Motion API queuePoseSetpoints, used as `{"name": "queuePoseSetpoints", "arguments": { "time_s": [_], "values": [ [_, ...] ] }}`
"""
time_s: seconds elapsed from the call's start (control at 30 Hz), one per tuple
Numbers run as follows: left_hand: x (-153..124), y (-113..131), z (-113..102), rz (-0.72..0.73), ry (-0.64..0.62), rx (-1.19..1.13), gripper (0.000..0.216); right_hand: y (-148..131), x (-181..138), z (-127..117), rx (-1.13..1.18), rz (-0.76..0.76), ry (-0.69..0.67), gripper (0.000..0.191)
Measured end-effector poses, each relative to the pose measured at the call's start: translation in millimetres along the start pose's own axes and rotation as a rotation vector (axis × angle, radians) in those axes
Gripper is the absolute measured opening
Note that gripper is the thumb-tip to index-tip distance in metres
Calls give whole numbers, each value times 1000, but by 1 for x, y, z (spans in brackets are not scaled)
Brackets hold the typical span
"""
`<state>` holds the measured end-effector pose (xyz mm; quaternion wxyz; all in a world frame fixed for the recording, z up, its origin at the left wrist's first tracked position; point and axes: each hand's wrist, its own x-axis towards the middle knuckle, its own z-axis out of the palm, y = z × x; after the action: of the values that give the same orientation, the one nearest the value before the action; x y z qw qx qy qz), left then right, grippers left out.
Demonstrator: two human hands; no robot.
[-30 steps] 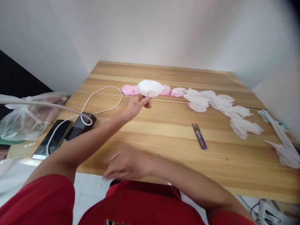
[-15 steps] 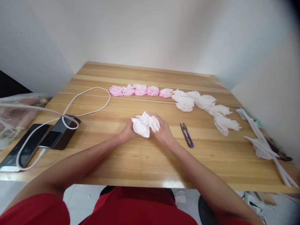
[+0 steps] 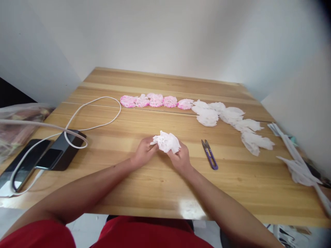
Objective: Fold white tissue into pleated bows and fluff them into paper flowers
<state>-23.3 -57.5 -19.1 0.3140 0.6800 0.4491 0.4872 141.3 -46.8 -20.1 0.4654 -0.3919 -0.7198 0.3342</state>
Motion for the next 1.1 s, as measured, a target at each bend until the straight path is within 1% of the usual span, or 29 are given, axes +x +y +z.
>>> {"name": "queuePoseSetpoints", "arguments": {
  "time_s": [0.13,0.27,0.37,0.47,0.53,0.6,0.67,0.73,0.8,1.0,1.1],
  "values": [
    [0,-2,0,-50,-33,-7,27,3,1,-2,-17,-37,2,24],
    [0,-2,-1,-99,-37,-32,26,5,2,-2,-31,-73,11,25],
    [0,-2,-2,-104,-35,-37,25,5,2,-3,-39,-63,8,26],
    [1,-1,-2,-90,-32,-46,25,5,2,-2,7,-11,14,26],
    [1,0,-2,-76,-46,-49,27,4,2,-1,59,53,28,23],
    [2,0,-1,-79,-75,-51,27,1,3,1,104,126,60,21],
    [2,1,1,-89,-96,-53,27,-2,3,2,128,191,110,25],
    [3,3,1,-86,-104,-68,26,-4,3,2,139,220,150,29],
    [3,5,0,-83,-105,-100,26,-5,2,1,149,219,161,28],
    [2,11,-7,-106,-152,-178,38,-12,3,0,189,163,113,25],
    [2,8,-6,-116,-137,-187,35,-14,3,1,193,163,70,26]
  ]
}}
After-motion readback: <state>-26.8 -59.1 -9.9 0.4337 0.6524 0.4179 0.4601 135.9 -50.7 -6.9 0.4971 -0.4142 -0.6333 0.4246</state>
